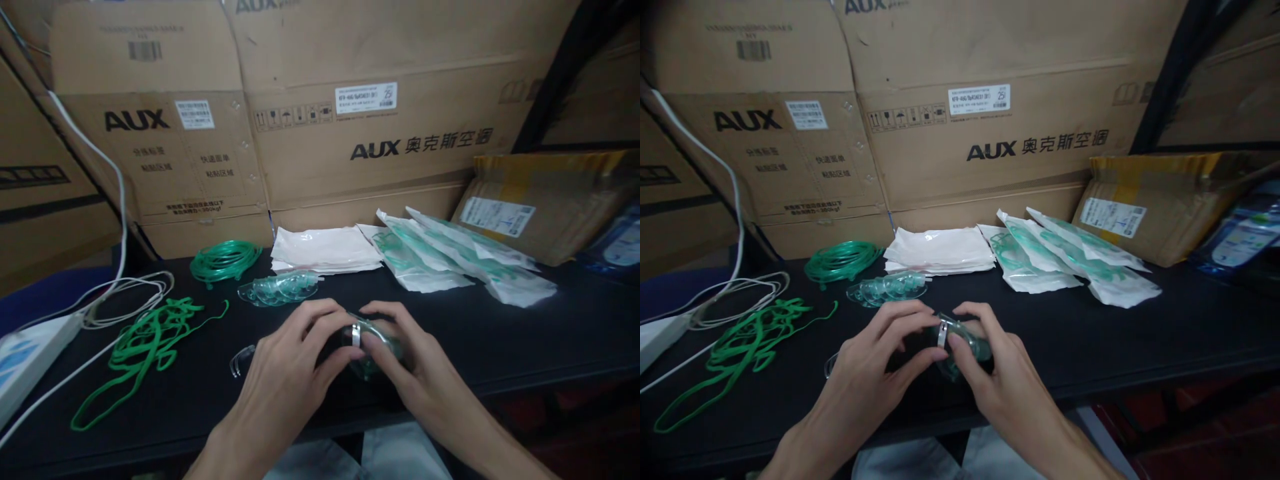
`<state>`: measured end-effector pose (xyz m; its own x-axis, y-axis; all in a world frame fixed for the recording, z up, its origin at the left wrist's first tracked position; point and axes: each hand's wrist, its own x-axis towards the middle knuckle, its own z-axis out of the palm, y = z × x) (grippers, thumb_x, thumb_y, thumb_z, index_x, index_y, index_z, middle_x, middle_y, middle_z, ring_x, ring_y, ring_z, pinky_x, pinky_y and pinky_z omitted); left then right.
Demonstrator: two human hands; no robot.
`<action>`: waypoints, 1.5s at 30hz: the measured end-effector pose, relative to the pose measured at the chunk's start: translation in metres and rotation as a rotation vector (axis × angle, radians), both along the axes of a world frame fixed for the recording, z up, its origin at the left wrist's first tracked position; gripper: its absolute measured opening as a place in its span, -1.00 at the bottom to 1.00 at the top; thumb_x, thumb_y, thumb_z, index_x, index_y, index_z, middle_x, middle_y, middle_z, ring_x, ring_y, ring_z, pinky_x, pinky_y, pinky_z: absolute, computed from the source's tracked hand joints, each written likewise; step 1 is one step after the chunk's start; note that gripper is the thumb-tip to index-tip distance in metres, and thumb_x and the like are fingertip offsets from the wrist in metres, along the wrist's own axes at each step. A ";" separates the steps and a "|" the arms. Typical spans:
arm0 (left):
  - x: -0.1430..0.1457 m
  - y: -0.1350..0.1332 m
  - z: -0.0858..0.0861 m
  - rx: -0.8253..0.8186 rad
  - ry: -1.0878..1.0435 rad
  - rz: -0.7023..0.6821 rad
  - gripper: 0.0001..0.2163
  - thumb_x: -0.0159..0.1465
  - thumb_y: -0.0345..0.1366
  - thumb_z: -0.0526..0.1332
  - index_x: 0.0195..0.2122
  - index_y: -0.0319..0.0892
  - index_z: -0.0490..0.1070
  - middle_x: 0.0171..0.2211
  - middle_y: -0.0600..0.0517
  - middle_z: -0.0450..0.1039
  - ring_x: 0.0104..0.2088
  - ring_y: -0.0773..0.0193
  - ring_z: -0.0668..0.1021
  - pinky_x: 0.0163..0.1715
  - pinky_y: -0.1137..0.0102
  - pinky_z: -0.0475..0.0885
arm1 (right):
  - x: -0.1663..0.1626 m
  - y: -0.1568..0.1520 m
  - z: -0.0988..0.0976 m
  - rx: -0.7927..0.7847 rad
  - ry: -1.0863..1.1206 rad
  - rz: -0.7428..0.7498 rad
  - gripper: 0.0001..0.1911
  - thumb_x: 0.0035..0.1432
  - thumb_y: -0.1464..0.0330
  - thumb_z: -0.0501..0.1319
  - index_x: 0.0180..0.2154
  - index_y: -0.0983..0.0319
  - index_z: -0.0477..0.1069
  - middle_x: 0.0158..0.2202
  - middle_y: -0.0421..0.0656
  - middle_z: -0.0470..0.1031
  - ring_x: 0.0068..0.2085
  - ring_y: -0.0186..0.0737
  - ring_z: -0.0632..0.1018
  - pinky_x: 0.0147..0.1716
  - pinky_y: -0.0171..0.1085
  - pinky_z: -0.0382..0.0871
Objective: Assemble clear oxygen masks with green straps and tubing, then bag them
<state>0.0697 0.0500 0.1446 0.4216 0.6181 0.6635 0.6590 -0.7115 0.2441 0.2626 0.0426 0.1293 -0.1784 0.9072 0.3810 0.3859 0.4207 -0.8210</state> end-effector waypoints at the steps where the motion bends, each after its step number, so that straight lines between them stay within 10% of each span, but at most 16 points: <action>1: 0.000 0.001 0.001 0.024 0.024 -0.029 -0.80 0.41 -0.22 0.23 0.03 -0.06 0.42 0.00 0.02 0.53 -0.11 0.24 0.61 -0.21 0.40 0.53 | 0.001 0.000 0.001 -0.030 0.023 0.010 -0.74 0.40 0.18 0.11 -0.01 0.18 0.36 -0.22 -0.15 0.64 -0.19 -0.20 0.65 -0.25 -0.36 0.52; 8: -0.006 -0.003 -0.001 0.022 0.024 -0.089 -0.69 0.33 -0.28 0.34 0.10 -0.02 0.44 0.04 0.04 0.57 0.00 0.16 0.58 -0.03 0.25 0.47 | 0.007 0.004 0.003 -0.061 0.091 0.086 -0.73 0.41 0.15 0.10 -0.15 0.17 0.46 -0.19 -0.21 0.57 -0.13 -0.26 0.58 -0.13 -0.39 0.41; 19: -0.020 -0.003 -0.008 0.054 -0.049 -0.116 -0.66 0.33 -0.40 0.32 0.13 -0.14 0.44 0.01 -0.06 0.57 -0.03 0.17 0.58 -0.02 0.29 0.49 | 0.011 0.001 -0.008 -0.057 0.104 0.278 -0.52 0.21 0.38 0.34 0.15 0.07 0.34 0.09 -0.16 0.47 0.09 -0.20 0.53 0.13 -0.27 0.40; 45: -0.019 -0.007 -0.006 0.017 -0.054 -0.151 -0.67 0.31 -0.41 0.34 0.08 -0.05 0.45 0.00 0.02 0.60 -0.08 0.23 0.62 -0.08 0.34 0.43 | 0.007 -0.001 -0.001 -0.178 0.130 0.228 -0.63 0.29 0.17 0.26 0.08 0.13 0.47 -0.25 -0.20 0.55 -0.36 -0.31 0.53 -0.33 -0.37 0.48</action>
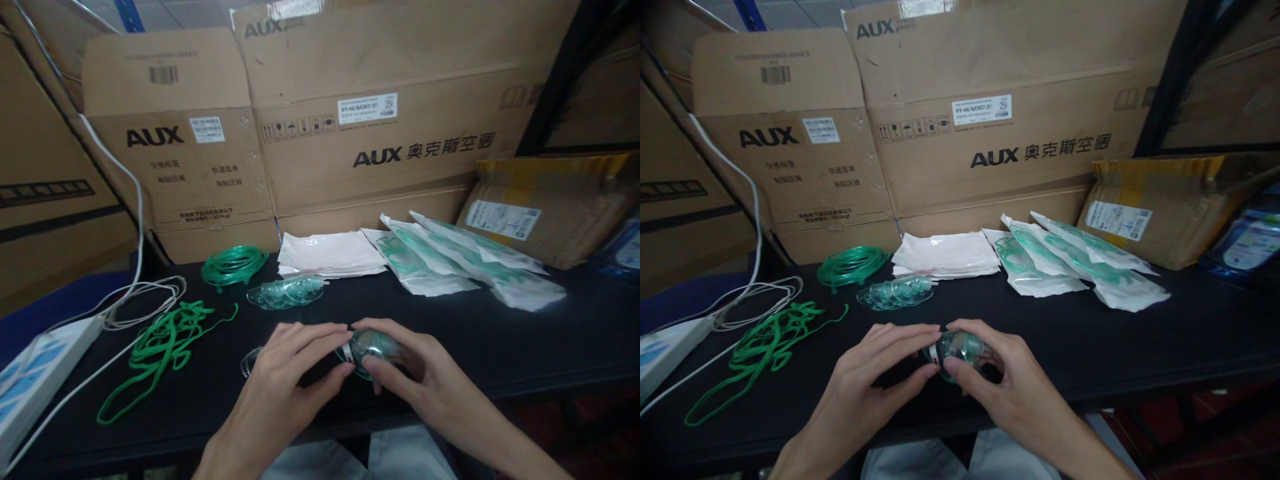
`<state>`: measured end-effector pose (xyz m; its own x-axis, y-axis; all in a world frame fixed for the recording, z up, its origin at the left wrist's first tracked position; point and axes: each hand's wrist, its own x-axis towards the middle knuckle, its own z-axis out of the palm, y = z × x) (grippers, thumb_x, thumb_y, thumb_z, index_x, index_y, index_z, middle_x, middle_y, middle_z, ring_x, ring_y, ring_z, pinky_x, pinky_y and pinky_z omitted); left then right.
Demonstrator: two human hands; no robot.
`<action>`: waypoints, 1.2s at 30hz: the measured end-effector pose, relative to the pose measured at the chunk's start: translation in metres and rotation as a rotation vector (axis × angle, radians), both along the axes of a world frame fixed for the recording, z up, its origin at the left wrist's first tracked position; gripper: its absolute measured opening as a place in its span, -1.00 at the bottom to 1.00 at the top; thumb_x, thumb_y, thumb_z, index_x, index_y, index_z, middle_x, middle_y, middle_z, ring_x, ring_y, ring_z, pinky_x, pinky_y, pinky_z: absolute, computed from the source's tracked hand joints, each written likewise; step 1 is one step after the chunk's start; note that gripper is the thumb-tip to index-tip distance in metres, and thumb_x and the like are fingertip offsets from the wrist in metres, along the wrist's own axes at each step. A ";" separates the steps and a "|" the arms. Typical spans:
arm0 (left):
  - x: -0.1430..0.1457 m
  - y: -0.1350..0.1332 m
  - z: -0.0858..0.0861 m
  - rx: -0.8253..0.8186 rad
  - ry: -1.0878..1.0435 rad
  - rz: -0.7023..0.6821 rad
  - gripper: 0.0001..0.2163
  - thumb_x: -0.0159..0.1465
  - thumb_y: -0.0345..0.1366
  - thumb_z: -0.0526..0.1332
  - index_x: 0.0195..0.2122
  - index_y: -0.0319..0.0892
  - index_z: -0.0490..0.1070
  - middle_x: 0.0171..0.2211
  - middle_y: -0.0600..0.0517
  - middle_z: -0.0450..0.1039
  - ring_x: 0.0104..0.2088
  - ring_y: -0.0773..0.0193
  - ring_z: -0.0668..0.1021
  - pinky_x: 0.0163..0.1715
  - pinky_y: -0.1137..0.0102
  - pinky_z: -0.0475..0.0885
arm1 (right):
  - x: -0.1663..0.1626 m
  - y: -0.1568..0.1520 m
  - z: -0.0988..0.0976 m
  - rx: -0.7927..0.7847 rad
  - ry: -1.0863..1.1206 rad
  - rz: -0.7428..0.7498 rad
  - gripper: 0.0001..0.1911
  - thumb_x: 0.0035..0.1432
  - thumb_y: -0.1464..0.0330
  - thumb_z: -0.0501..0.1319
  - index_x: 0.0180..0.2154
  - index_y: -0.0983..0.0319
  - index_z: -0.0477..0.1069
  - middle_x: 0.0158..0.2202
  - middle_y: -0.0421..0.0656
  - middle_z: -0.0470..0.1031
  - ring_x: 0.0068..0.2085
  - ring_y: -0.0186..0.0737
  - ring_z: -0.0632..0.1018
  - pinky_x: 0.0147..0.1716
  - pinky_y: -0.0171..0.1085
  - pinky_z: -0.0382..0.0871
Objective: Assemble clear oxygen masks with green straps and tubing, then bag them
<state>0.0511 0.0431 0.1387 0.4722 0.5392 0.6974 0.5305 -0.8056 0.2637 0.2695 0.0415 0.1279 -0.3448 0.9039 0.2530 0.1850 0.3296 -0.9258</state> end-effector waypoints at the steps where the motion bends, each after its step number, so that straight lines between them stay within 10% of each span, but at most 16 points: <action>1: 0.001 -0.001 0.000 -0.001 -0.005 0.007 -0.66 0.30 -0.42 0.35 0.08 -0.05 0.45 -0.02 0.03 0.60 -0.09 0.23 0.62 -0.07 0.34 0.43 | 0.000 0.000 0.000 0.018 -0.008 -0.007 -0.64 0.28 0.18 0.27 0.07 0.13 0.48 -0.23 -0.19 0.56 -0.33 -0.29 0.54 -0.32 -0.37 0.48; 11: -0.049 0.004 0.023 -0.155 -0.074 0.158 -0.88 0.35 -0.36 0.27 -0.11 -0.06 0.50 -0.09 0.04 0.59 -0.05 0.21 0.61 -0.01 0.35 0.48 | 0.000 0.000 -0.002 0.021 -0.078 -0.043 -0.64 0.27 0.16 0.27 0.05 0.14 0.50 -0.18 -0.16 0.57 -0.31 -0.26 0.56 -0.35 -0.38 0.50; 20: -0.091 -0.005 0.006 -0.099 0.214 0.233 -0.98 0.29 -0.28 0.31 -0.26 -0.04 0.50 -0.10 0.03 0.60 -0.08 0.14 0.61 0.03 0.22 0.48 | 0.000 0.000 -0.004 0.025 -0.074 -0.073 -0.58 0.23 0.13 0.29 0.08 0.11 0.51 -0.13 -0.12 0.59 -0.32 -0.22 0.58 -0.34 -0.34 0.53; 36: -0.108 -0.011 0.006 -0.143 0.309 0.354 -0.54 0.32 -0.16 0.27 0.25 0.07 0.33 0.18 -0.01 0.45 0.13 0.05 0.53 0.11 0.20 0.48 | 0.000 0.003 0.001 -0.072 0.003 0.019 -0.53 0.28 0.10 0.25 0.14 0.16 0.43 -0.19 -0.13 0.57 -0.32 -0.24 0.59 -0.31 -0.33 0.53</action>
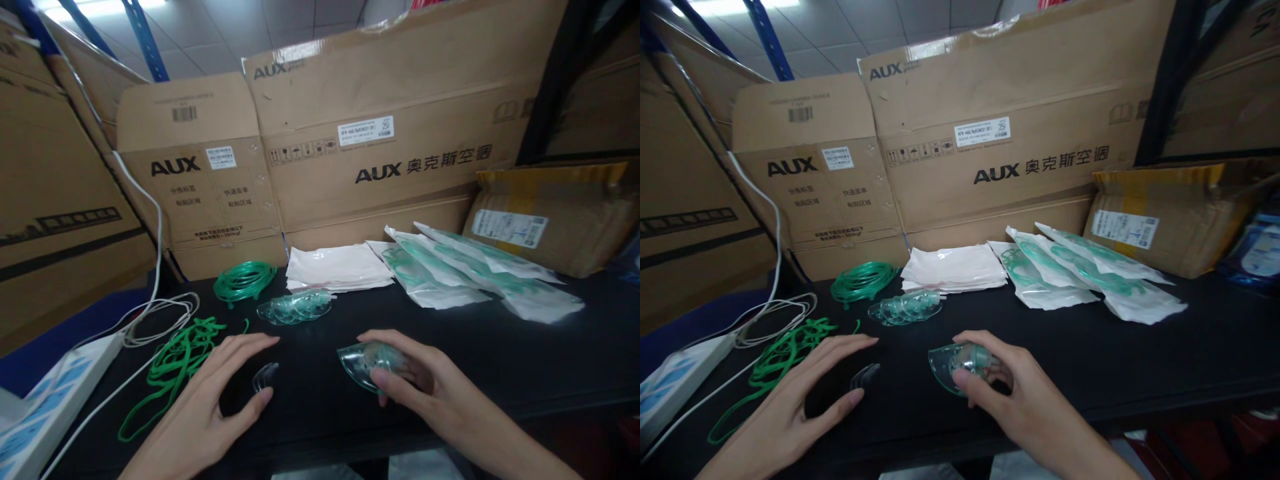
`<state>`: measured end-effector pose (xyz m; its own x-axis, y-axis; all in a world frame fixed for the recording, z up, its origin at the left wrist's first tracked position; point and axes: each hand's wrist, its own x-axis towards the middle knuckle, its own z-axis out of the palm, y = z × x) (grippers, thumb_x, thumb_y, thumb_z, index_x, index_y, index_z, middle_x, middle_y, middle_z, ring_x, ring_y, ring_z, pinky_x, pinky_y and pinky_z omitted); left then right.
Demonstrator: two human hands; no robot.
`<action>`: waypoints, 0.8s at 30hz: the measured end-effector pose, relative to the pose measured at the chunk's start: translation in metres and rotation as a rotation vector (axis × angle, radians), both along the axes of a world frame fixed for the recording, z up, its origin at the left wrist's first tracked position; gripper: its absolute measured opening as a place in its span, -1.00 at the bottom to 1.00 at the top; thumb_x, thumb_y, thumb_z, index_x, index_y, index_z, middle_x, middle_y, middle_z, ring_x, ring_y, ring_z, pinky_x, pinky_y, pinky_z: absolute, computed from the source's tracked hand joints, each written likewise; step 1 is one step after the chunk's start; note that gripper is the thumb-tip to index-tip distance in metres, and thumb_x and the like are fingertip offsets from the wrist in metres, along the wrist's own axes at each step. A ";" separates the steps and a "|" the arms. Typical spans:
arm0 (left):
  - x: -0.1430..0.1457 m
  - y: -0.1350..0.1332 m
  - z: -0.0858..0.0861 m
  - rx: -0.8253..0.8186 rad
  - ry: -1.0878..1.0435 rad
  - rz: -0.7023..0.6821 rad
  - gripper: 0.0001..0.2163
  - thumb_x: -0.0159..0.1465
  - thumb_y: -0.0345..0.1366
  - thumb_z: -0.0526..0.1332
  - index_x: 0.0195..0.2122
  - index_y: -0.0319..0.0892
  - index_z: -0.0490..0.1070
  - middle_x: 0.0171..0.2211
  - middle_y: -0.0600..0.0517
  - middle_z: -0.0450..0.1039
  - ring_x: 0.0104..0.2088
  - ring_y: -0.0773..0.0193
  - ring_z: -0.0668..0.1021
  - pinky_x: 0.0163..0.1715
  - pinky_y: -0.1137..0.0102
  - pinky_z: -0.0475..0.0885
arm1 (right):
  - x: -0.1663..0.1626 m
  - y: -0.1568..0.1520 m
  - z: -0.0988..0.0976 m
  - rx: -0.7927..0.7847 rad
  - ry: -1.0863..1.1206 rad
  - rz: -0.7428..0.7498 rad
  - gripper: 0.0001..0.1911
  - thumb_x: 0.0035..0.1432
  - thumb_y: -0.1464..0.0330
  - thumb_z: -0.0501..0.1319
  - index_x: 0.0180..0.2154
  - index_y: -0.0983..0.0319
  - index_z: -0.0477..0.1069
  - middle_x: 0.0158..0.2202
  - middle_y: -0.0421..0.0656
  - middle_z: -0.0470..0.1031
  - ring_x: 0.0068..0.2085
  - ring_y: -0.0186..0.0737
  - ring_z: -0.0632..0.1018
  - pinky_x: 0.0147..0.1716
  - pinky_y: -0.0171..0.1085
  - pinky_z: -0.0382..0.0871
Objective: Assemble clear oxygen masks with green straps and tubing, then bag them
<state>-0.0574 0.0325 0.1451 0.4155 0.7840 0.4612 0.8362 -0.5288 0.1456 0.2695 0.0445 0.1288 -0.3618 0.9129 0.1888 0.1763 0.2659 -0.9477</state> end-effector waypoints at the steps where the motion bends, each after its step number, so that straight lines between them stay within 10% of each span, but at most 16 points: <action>1: 0.005 0.003 0.007 -0.001 -0.011 -0.007 -0.58 0.34 -0.16 0.26 0.23 0.07 0.35 0.16 0.00 0.46 0.12 0.06 0.53 0.11 0.21 0.47 | 0.000 0.002 0.006 -0.003 0.011 0.018 -0.53 0.28 0.11 0.25 0.14 0.16 0.42 -0.17 -0.13 0.58 -0.30 -0.22 0.61 -0.28 -0.31 0.54; 9: 0.048 0.097 0.081 -0.085 -0.017 -0.189 -0.82 0.36 -0.23 0.20 -0.10 -0.10 0.55 -0.14 0.01 0.60 -0.13 0.14 0.59 -0.05 0.32 0.43 | -0.018 0.075 0.070 0.618 -0.320 0.091 -0.57 0.25 0.22 0.31 0.13 0.13 0.45 0.07 -0.06 0.55 -0.02 -0.07 0.57 0.03 -0.13 0.44; 15: 0.045 0.137 0.063 -0.060 -0.113 -0.196 -0.82 0.30 -0.35 0.17 -0.19 -0.16 0.56 -0.25 0.02 0.63 -0.23 0.19 0.60 -0.14 0.38 0.40 | -0.037 0.126 0.054 0.575 -0.302 0.023 -0.64 0.26 0.24 0.29 0.05 0.24 0.44 -0.03 -0.05 0.58 -0.11 -0.11 0.60 -0.08 -0.18 0.45; 24: 0.040 0.135 0.045 -0.228 -0.096 -0.261 -0.81 0.28 -0.19 0.27 -0.19 -0.16 0.57 -0.29 0.02 0.59 -0.29 0.20 0.56 -0.22 0.39 0.41 | -0.030 0.118 0.040 0.626 -0.454 0.109 -0.62 0.27 0.23 0.30 0.07 0.21 0.41 -0.04 -0.03 0.57 -0.05 -0.05 0.57 -0.04 -0.16 0.39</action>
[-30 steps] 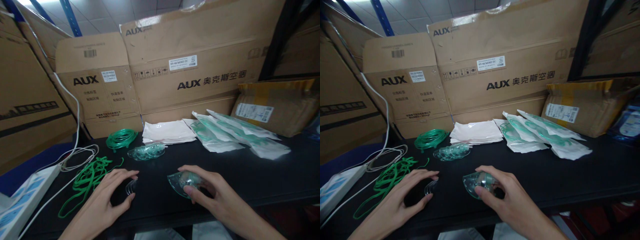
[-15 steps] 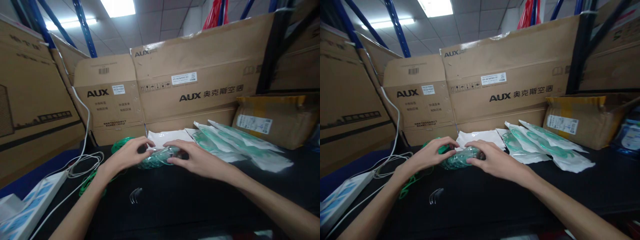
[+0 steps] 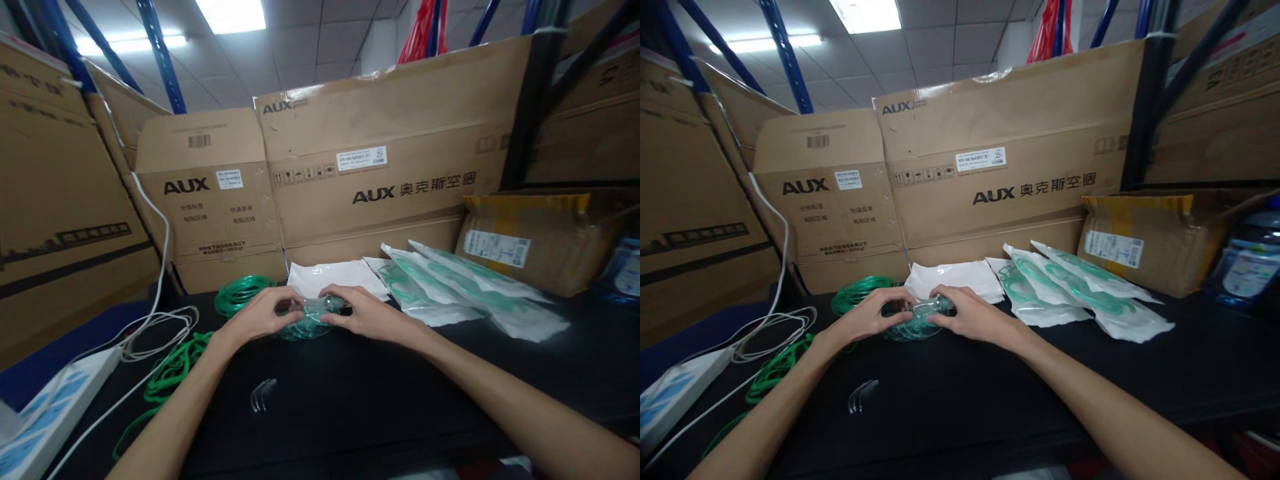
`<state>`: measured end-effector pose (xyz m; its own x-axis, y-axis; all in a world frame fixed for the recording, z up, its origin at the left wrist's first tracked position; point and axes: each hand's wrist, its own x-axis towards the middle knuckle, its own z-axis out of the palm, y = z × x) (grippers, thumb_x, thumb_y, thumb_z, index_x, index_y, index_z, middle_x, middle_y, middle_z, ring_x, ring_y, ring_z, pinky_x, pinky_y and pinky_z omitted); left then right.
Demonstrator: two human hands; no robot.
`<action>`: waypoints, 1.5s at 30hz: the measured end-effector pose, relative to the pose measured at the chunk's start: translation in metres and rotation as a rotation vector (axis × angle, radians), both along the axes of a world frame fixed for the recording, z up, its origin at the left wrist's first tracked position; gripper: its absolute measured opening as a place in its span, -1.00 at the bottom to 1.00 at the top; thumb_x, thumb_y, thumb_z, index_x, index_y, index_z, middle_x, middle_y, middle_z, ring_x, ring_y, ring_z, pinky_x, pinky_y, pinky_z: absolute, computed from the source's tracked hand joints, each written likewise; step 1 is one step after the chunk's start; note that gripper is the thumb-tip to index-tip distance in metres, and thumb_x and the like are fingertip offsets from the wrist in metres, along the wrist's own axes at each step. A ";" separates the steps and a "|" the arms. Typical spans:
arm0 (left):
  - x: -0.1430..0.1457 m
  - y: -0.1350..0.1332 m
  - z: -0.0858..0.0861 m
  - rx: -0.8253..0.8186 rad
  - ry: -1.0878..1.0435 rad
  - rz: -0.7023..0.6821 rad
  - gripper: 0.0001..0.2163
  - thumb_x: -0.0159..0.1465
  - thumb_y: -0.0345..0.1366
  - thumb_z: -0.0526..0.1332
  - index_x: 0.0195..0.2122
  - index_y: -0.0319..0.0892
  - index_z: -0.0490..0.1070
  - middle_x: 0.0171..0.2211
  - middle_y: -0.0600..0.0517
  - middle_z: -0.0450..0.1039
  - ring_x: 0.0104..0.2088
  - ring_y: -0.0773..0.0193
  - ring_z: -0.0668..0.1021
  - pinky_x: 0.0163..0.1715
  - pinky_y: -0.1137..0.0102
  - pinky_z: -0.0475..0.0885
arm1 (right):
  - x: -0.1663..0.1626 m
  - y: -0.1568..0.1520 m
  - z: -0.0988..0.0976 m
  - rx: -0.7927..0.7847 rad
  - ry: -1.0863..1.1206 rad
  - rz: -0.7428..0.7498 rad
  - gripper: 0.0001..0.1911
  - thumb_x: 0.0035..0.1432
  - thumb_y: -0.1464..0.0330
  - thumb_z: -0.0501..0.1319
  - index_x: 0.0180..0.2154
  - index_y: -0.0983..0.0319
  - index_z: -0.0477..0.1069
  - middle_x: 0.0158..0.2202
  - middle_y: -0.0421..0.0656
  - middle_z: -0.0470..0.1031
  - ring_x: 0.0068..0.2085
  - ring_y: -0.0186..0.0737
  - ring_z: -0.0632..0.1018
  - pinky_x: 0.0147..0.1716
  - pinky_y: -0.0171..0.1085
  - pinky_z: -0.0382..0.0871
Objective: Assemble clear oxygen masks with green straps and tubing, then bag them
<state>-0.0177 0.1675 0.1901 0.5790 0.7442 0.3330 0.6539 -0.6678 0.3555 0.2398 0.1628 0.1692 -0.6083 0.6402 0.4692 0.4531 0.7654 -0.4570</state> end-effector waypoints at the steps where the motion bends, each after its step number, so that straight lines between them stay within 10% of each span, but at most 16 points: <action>1: 0.001 0.001 -0.001 -0.012 -0.009 -0.007 -0.79 0.29 -0.15 0.28 -0.17 -0.16 0.57 -0.28 0.01 0.59 -0.29 0.20 0.56 -0.22 0.39 0.41 | 0.001 0.000 0.000 0.020 -0.019 0.003 -0.61 0.26 0.23 0.31 0.08 0.20 0.40 -0.03 -0.03 0.56 -0.02 -0.03 0.55 -0.03 -0.15 0.39; 32: 0.003 0.010 -0.011 -0.005 -0.022 -0.059 -0.72 0.38 -0.07 0.23 -0.10 -0.13 0.60 -0.16 -0.01 0.63 -0.13 0.14 0.59 -0.05 0.34 0.39 | 0.009 0.004 0.000 0.071 -0.204 0.036 -0.63 0.27 0.24 0.30 0.05 0.23 0.37 0.00 0.03 0.52 0.01 0.03 0.53 0.02 -0.11 0.35; 45: 0.005 0.011 -0.012 -0.014 -0.043 -0.075 -0.75 0.38 -0.10 0.23 -0.11 -0.13 0.60 -0.17 0.01 0.62 -0.15 0.16 0.58 -0.11 0.36 0.38 | 0.018 0.002 0.016 -0.152 -0.280 0.023 -0.53 0.18 0.16 0.35 0.07 0.19 0.39 -0.05 -0.03 0.59 -0.08 0.00 0.58 -0.11 -0.20 0.38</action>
